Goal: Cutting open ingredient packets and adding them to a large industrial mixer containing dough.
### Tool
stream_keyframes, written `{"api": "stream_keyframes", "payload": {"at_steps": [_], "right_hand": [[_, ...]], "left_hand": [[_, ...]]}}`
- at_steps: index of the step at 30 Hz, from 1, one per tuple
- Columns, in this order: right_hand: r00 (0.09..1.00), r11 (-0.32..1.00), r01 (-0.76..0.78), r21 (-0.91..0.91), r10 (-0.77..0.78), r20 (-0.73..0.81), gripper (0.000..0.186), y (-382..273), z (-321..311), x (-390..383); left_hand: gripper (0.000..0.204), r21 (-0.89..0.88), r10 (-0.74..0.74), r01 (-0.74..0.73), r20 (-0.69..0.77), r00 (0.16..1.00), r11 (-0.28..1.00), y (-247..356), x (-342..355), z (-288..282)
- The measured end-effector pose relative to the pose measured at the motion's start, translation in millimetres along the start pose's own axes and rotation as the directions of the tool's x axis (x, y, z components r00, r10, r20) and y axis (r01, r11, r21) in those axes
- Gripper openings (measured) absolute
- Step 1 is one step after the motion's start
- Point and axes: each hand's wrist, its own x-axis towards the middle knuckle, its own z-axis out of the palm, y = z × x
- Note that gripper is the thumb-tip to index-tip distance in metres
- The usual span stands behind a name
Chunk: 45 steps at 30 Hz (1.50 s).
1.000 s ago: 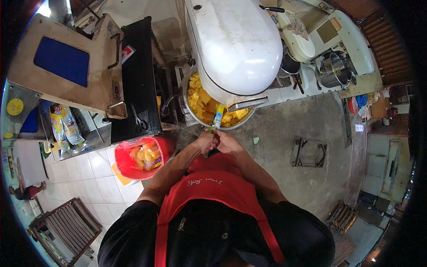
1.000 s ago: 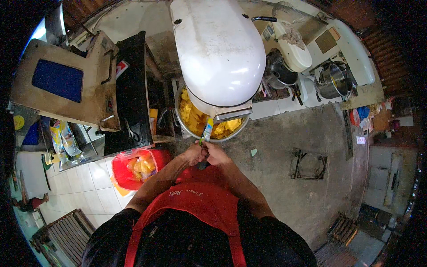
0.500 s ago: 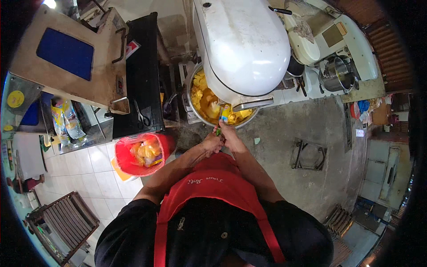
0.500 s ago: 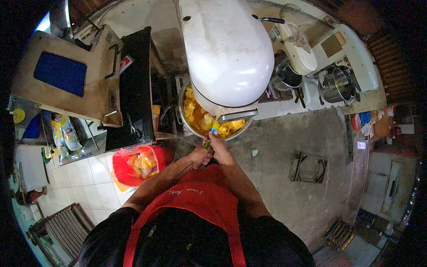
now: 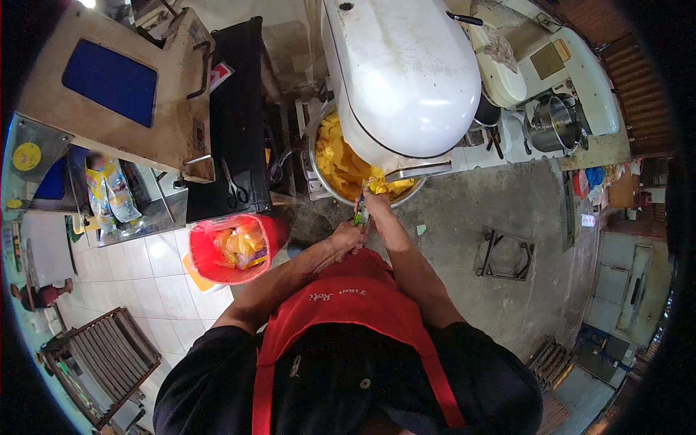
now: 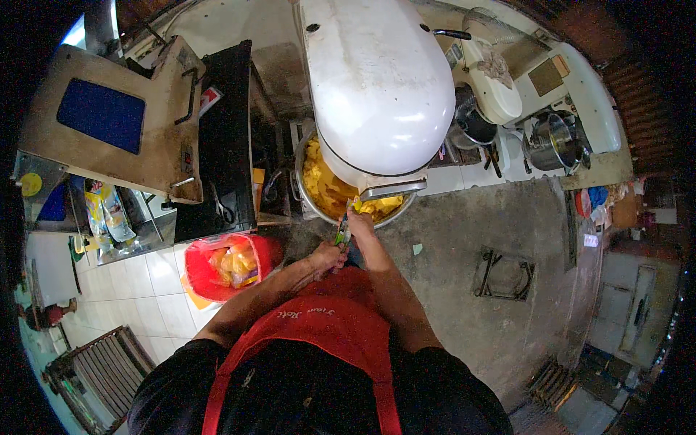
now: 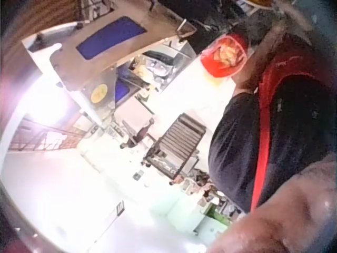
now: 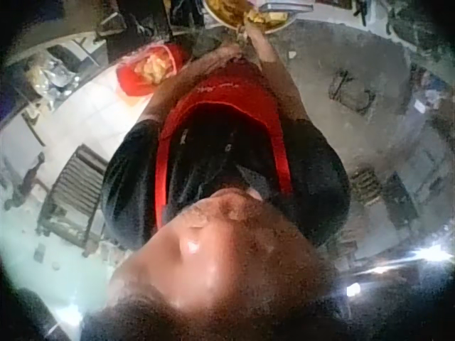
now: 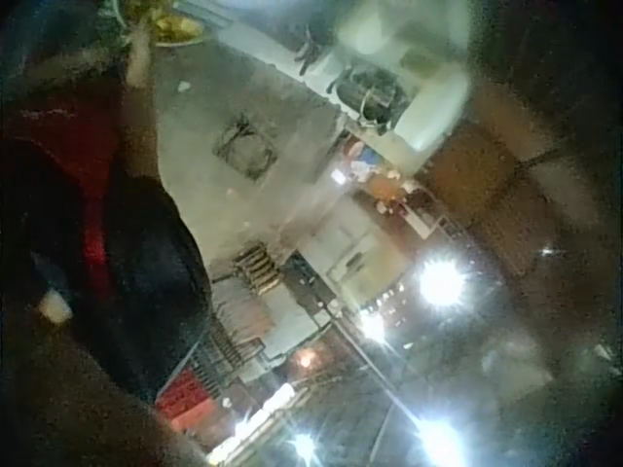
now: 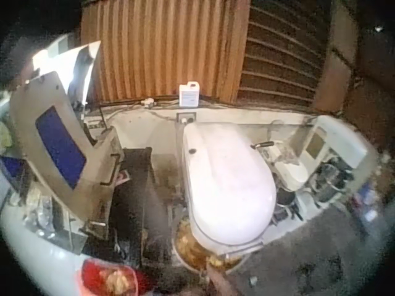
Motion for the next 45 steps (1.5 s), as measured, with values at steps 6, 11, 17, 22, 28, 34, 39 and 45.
{"api": "stream_keyframes", "payload": {"at_steps": [6, 11, 17, 22, 28, 34, 39, 45], "right_hand": [[0.994, 0.992, -0.084, 0.095, 0.09, -0.064, 0.033, 0.9, -0.2, 14.6], [0.995, 0.996, -0.08, 0.039, 0.082, -0.054, 0.025, 2.0, -5.0, 23.4], [0.982, 0.985, -0.168, -0.042, 0.163, -0.092, 0.026, -5.9, -1.2, 24.7], [0.982, 0.943, -0.171, -0.286, 0.139, -0.127, 0.039, -1.2, -15.2, 31.7], [0.998, 0.84, -0.036, -0.541, 0.055, 0.018, 0.077, 11.8, -18.4, -5.4], [0.982, 0.898, 0.108, -0.426, -0.031, 0.184, 0.058, 19.7, -30.4, -23.9], [0.996, 0.801, -0.056, -0.597, 0.09, 0.028, 0.044, 36.1, -43.2, -0.3], [0.989, 0.921, -0.089, -0.379, 0.127, 0.076, 0.047, 9.9, -19.2, -35.3]], "left_hand": [[0.025, 0.234, 0.098, -0.057, -0.165, 0.981, 0.971, -2.7, -8.6, 6.0], [0.013, 0.191, 0.079, -0.063, -0.08, 0.994, 0.979, 7.2, -27.8, 11.7], [0.005, 0.095, 0.129, -0.116, -0.145, 0.981, 0.989, 2.6, -29.6, 16.0], [0.014, 0.174, 0.044, -0.025, -0.106, 0.993, 0.984, 8.0, -41.2, 22.2], [0.015, 0.48, 0.125, -0.067, -0.09, 0.988, 0.875, 13.8, -18.5, 11.8], [0.014, 0.817, 0.049, 0.061, -0.108, 0.993, 0.574, 28.1, -21.3, 35.6], [0.02, 0.388, -0.042, 0.069, -0.079, 0.996, 0.919, 10.6, -15.9, 27.5], [0.025, -0.279, -0.166, 0.17, 0.04, 0.985, 0.945, 16.0, -32.7, 27.0]]}}
